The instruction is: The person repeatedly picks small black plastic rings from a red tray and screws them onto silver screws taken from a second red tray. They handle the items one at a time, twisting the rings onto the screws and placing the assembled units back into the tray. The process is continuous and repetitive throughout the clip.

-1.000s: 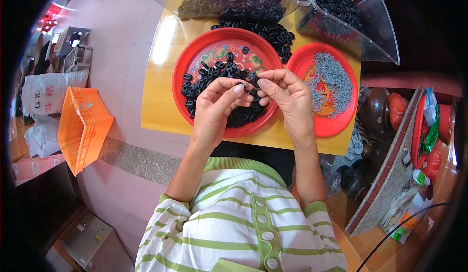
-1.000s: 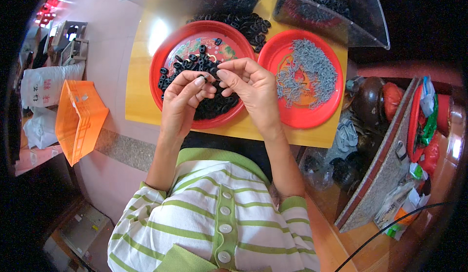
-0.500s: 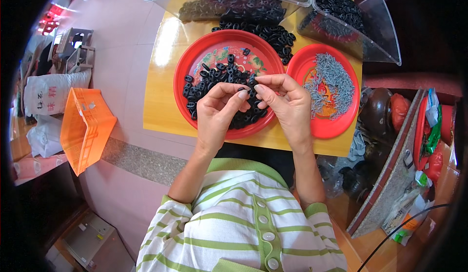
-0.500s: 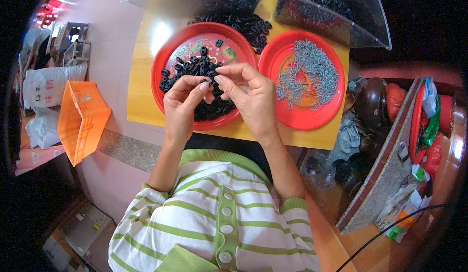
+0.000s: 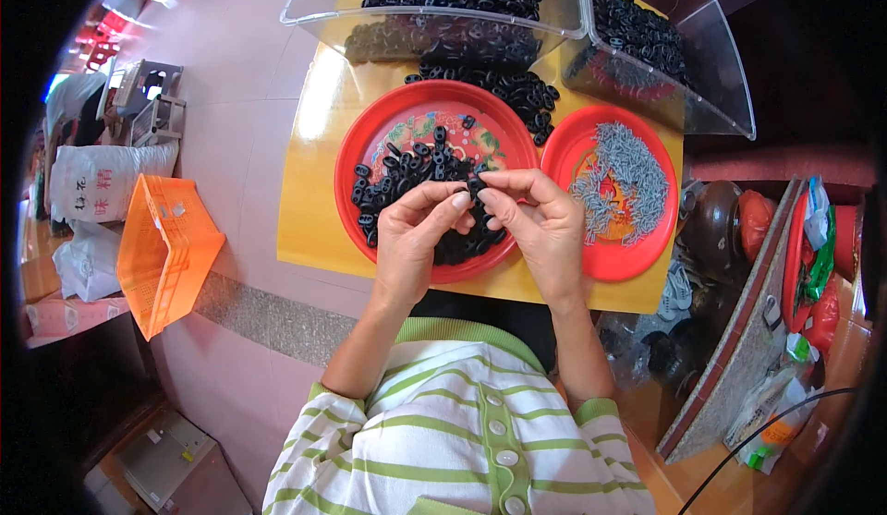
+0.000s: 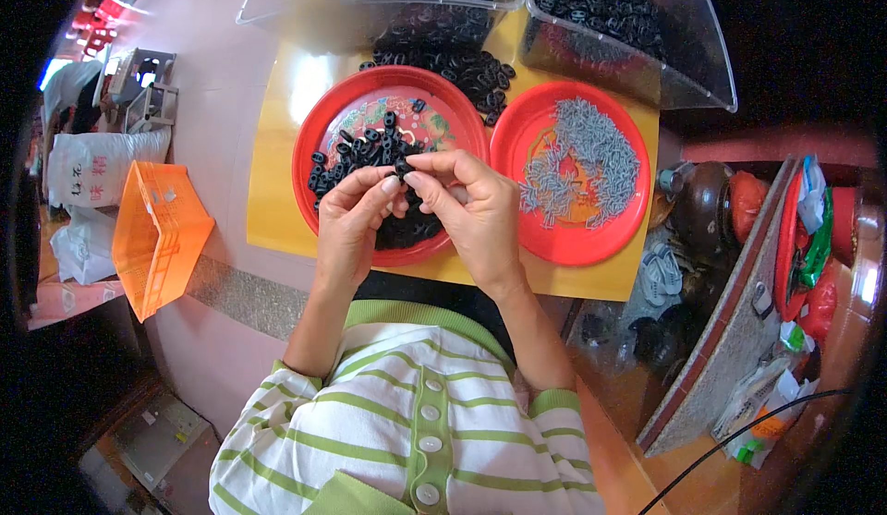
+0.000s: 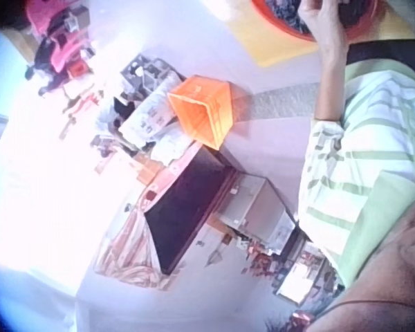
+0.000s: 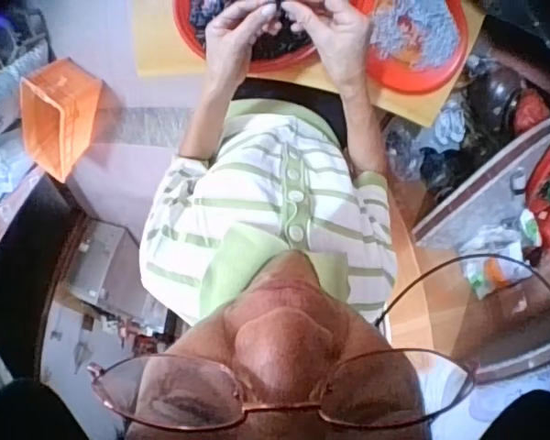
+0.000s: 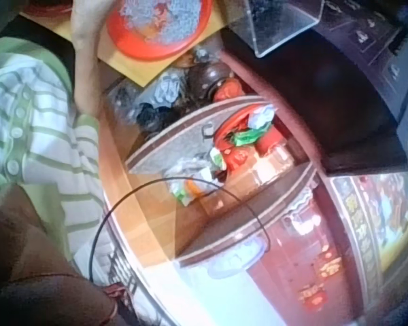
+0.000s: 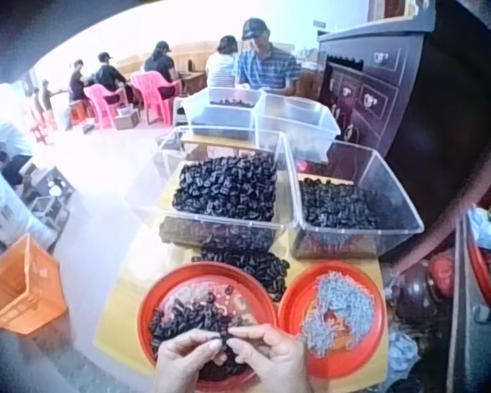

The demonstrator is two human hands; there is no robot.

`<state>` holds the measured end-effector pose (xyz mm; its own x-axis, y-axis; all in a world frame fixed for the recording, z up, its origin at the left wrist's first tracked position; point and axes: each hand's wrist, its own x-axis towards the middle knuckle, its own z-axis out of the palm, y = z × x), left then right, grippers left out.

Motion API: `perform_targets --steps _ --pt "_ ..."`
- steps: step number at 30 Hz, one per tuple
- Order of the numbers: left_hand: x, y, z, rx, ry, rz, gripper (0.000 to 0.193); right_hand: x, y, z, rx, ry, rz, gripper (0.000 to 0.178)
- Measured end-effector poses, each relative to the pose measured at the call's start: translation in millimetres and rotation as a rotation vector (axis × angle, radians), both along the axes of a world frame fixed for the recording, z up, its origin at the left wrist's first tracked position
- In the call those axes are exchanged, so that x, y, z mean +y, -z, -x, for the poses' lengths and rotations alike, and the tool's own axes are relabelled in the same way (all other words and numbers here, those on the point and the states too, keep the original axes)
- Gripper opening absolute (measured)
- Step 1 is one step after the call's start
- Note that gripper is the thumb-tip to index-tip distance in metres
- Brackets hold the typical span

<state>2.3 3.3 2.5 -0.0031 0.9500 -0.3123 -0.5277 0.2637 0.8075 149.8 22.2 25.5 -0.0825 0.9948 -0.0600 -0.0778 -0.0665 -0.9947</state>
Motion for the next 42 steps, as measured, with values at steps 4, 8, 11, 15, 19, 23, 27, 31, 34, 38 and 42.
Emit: perform_targets --steps 4,8,11,15,19,23,27,31,34,38,42 --pt "1 -2 2 -0.069 0.041 0.037 0.018 1 3 0 0.002 0.007 -0.032 0.015" --pt "0 -3 0 -0.065 0.052 -0.025 0.019 0 6 -1 0.009 -0.005 -0.065 0.015" --pt "-3 3 0 -0.068 0.063 -0.06 0.019 -5 8 3 0.002 0.005 -0.116 0.014" --pt "-3 8 -8 -0.101 0.046 -0.04 0.019 -6 10 3 0.053 0.022 -0.078 0.012" --pt "-3 -2 -9 -0.122 0.016 -0.021 0.018 -6 8 4 0.031 0.019 -0.101 0.017" --pt "-2 -6 -3 -0.199 0.02 -0.014 0.017 -6 -5 5 -0.243 -0.006 -0.255 0.03" --pt "-4 -8 -13 -0.239 -0.029 0.031 0.017 -5 -7 2 -0.332 0.012 -0.321 0.028" --pt "-4 -9 -22 -0.119 -0.079 -0.066 0.021 -4 -9 -7 -0.198 -0.034 -0.207 0.026" --pt "-7 -1 -12 0.154 -0.037 -0.337 0.026 -4 -8 -13 -0.096 -0.086 -0.146 0.025" --pt "-7 7 -2 0.348 0.006 -0.576 0.026 -8 -4 -16 0.05 -0.155 -0.069 0.025" --pt "-16 7 -2 0.431 0.051 -0.652 0.026 -21 -6 -20 0.103 -0.197 0.019 0.023"
